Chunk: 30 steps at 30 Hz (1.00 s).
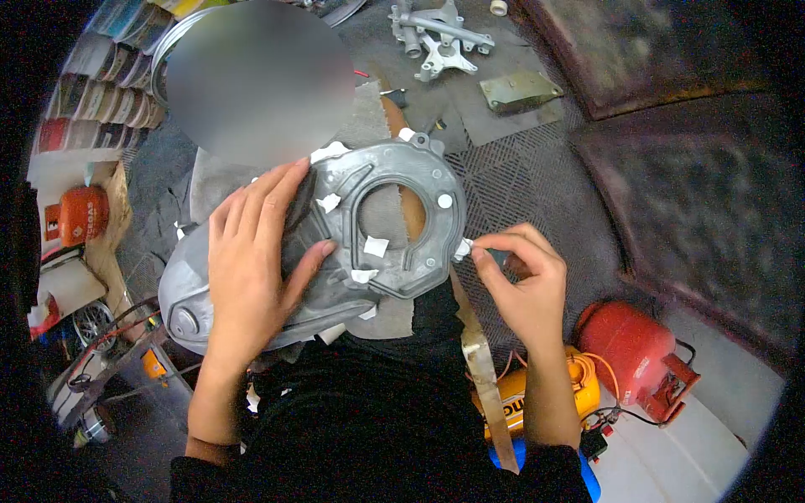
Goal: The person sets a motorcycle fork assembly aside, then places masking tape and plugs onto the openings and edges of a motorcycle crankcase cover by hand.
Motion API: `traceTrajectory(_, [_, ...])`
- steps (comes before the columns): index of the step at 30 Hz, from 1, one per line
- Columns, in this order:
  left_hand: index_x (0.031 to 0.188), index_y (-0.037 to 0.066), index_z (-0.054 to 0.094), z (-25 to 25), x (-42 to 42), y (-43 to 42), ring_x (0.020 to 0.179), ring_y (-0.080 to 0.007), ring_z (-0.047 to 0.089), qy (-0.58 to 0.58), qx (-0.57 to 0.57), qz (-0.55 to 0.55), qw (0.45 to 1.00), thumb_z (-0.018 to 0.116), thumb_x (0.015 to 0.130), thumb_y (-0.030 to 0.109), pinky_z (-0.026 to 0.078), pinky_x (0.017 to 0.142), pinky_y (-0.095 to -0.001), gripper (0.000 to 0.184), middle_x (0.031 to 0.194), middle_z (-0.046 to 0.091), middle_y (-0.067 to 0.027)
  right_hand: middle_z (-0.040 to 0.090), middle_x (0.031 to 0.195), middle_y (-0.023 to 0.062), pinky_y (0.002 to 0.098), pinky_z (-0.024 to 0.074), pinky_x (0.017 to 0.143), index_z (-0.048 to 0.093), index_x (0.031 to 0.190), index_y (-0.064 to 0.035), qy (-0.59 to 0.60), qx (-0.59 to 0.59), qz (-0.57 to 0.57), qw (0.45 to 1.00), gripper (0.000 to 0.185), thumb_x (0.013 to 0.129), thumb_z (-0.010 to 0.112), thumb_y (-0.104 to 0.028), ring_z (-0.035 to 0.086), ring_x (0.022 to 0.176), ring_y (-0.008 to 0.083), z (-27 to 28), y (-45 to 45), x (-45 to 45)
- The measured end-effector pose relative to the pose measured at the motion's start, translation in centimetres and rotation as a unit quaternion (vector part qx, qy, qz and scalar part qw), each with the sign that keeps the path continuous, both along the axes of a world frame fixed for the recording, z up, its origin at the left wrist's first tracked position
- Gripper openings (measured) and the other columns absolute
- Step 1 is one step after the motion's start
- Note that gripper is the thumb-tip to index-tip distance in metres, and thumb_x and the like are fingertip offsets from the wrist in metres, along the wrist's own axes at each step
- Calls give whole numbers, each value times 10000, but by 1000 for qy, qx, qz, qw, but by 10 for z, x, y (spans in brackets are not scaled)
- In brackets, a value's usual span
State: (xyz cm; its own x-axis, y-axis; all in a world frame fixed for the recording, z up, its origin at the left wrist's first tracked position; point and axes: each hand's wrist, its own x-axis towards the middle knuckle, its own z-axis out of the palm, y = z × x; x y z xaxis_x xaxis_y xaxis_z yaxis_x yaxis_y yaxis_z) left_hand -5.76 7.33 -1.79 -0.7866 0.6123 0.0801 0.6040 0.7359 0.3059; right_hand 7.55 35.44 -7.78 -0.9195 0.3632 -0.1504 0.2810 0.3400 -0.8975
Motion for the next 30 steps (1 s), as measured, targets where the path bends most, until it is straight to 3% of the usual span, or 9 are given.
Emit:
traceTrajectory(3, [1585, 86, 510, 0, 0, 0, 1385, -332, 570, 3, -2, 1, 1000, 852, 855, 252, 390, 1178, -475, 823, 1546, 595, -115, 672, 877, -31, 213, 356, 591, 816, 972, -42, 38, 39, 0, 999, 86, 891, 841, -33, 517, 689, 32, 5, -1, -2])
traceTrajectory(8, [1582, 79, 513, 0, 0, 0, 1391, -330, 569, 9, -1, -3, 1000, 846, 862, 259, 390, 1182, -476, 813, 1549, 594, -119, 655, 861, -25, 230, 338, 584, 805, 954, -42, -13, -4, -21, 1000, 75, 887, 839, -40, 473, 684, 41, -3, 4, -3])
traceTrajectory(11, [1580, 72, 515, 1, 0, 0, 1392, -332, 570, 8, 1, -3, 1000, 844, 863, 254, 390, 1183, -479, 810, 1552, 591, -125, 649, 864, -27, 235, 339, 588, 804, 960, -43, 28, 14, -10, 999, 73, 895, 836, -43, 454, 686, 48, -2, 5, -3])
traceTrajectory(20, [1575, 62, 517, 2, 1, 1, 1379, -336, 577, 8, 3, -3, 1000, 851, 857, 245, 393, 1178, -479, 813, 1536, 599, -134, 674, 913, -23, 240, 370, 600, 802, 993, -32, 2, -19, -9, 1000, 112, 890, 843, -42, 478, 696, 47, 9, -4, -5])
traceTrajectory(22, [1553, 66, 522, 1, 1, 2, 1358, -300, 588, 20, 13, -3, 1000, 873, 807, 211, 406, 1155, -499, 836, 1495, 612, -106, 689, 906, 1, 240, 403, 618, 800, 978, -26, -10, 27, -8, 1000, 108, 878, 841, -24, 536, 720, 60, 14, -4, -4])
traceTrajectory(24, [1564, 65, 520, 1, 1, 1, 1364, -322, 584, 18, 11, -3, 1000, 862, 832, 227, 398, 1164, -489, 824, 1514, 605, -122, 706, 890, 36, 258, 460, 661, 795, 955, -19, 38, 100, -6, 994, 112, 855, 842, -8, 624, 767, 108, 14, -7, -1])
traceTrajectory(30, [1575, 64, 519, 1, 1, 1, 1370, -351, 578, 12, 11, -4, 1000, 851, 857, 241, 388, 1174, -480, 811, 1531, 601, -140, 719, 881, 82, 304, 537, 757, 787, 935, -9, 43, 89, -27, 995, 128, 825, 851, 3, 699, 820, 186, 8, -17, 10])
